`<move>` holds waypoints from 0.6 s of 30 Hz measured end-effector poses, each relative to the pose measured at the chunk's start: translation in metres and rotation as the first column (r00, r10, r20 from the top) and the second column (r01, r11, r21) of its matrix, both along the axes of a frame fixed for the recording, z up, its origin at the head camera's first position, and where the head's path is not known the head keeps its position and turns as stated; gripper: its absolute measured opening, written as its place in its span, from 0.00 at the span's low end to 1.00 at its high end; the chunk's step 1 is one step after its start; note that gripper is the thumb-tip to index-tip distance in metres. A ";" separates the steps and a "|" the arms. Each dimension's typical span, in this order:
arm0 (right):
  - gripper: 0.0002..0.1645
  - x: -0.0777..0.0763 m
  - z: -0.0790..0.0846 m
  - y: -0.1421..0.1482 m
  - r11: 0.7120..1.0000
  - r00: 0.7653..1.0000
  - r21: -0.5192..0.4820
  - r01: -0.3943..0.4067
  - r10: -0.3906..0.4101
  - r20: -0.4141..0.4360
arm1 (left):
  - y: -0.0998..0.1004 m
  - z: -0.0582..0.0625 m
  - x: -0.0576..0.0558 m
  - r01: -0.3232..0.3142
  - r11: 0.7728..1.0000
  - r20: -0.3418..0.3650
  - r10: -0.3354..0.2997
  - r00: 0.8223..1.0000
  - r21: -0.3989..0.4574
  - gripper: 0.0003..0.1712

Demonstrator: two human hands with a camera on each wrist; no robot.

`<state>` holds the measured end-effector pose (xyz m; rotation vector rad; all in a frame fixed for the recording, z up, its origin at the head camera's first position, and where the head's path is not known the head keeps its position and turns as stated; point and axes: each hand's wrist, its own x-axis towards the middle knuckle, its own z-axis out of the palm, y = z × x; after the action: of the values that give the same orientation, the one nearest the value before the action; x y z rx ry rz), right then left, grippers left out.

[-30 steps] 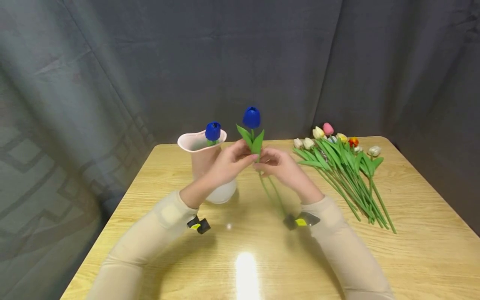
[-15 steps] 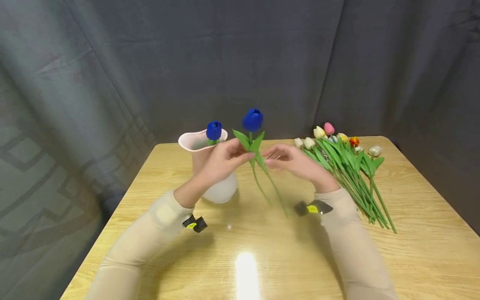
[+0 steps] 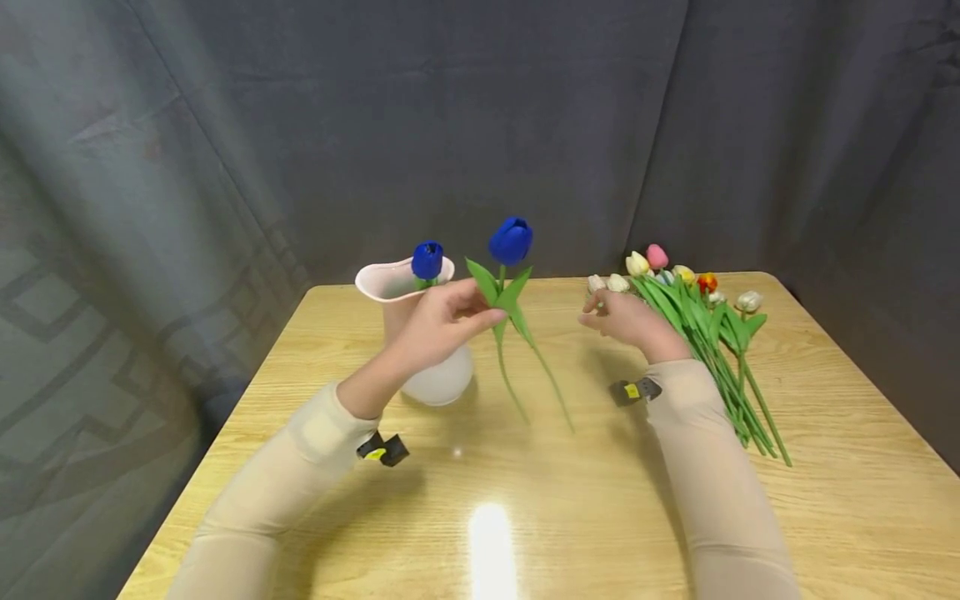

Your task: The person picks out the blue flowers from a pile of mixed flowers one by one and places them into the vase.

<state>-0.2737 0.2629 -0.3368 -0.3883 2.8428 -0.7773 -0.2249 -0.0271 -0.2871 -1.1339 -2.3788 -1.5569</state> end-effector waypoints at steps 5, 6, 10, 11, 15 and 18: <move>0.25 -0.004 -0.013 0.010 0.997 0.979 0.075 -0.030 0.014 0.206 | -0.006 0.008 0.008 0.010 1.000 -0.011 -0.010 1.000 0.022 0.06; 0.25 -0.004 -0.015 0.012 0.996 0.969 0.079 -0.034 0.014 0.246 | -0.009 0.011 0.010 0.013 0.999 -0.021 -0.012 1.000 0.035 0.06; 0.25 -0.002 -0.019 0.015 0.997 0.937 0.066 -0.038 0.013 0.349 | -0.022 0.033 0.022 0.035 0.982 -0.119 -0.013 0.993 0.187 0.08; 0.25 -0.002 -0.020 0.015 0.997 0.935 0.070 -0.040 0.012 0.354 | -0.027 0.040 0.026 0.048 0.966 -0.159 -0.008 0.987 0.253 0.08; 0.25 -0.001 -0.021 0.016 0.995 0.939 0.083 -0.046 0.014 0.344 | -0.050 0.069 0.042 0.117 0.816 -0.324 0.089 0.942 0.566 0.12; 0.26 -0.001 -0.021 0.015 0.995 0.947 0.089 -0.055 0.024 0.322 | -0.067 0.090 0.056 0.137 0.622 -0.379 0.275 0.883 0.771 0.16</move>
<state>-0.2750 0.2784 -0.3582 -0.2751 2.5473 -0.6271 -0.1684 -0.0936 -0.1976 -0.9971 -1.1626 -1.7395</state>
